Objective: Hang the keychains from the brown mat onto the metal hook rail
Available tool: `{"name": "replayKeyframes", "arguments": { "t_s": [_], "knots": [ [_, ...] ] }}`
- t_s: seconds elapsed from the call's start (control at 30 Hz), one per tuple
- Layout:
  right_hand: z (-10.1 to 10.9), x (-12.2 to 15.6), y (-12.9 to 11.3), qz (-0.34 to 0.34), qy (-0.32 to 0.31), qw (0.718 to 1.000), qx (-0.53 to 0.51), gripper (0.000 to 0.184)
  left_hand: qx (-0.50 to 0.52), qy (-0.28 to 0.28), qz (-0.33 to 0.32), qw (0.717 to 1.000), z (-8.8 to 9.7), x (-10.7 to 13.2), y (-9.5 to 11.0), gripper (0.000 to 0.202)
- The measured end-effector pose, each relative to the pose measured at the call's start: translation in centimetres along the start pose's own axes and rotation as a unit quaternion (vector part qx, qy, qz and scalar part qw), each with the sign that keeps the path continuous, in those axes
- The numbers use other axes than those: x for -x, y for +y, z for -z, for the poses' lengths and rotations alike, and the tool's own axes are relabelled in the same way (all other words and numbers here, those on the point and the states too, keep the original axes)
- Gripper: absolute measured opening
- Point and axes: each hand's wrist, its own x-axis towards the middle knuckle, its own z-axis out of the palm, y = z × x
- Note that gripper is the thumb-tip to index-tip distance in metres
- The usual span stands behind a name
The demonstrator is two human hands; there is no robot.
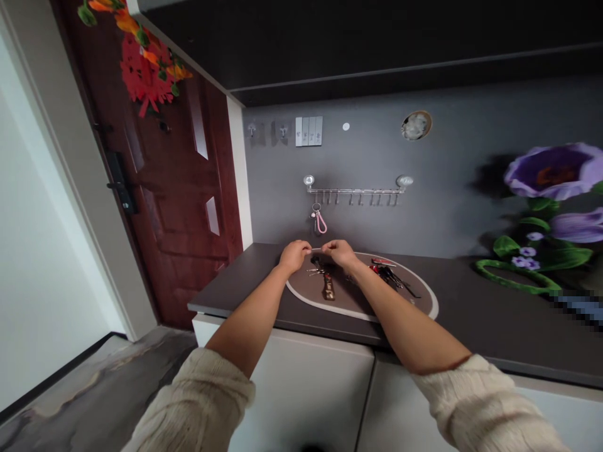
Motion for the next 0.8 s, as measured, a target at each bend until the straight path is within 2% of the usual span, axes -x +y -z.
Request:
{"name": "replayKeyframes", "arguments": {
  "t_s": [0.1,0.2,0.3,0.57,0.8],
  "knots": [
    [-0.2,0.5,0.4,0.005,-0.003,0.996,0.094,0.006,-0.007,-0.019,0.0,1.0,-0.3,0.0,-0.3,0.016],
    [-0.3,0.4,0.7,0.006,-0.027,0.99,0.135,0.006,-0.011,-0.026,-0.001,1.0,-0.6,-0.1,-0.7,0.017],
    [-0.4,0.2,1.2,0.01,-0.05,0.991,0.126,0.007,-0.013,-0.028,-0.006,1.0,-0.8,-0.1,-0.8,0.017],
    [-0.9,-0.1,2.0,0.003,-0.062,0.99,0.124,0.004,-0.02,-0.047,-0.012,0.999,-1.0,-0.1,-0.8,0.017],
    [-1.1,-0.3,2.8,-0.02,-0.081,0.995,0.046,0.006,-0.006,-0.039,-0.01,0.999,-1.2,-0.1,-1.0,0.018]
  ]
}}
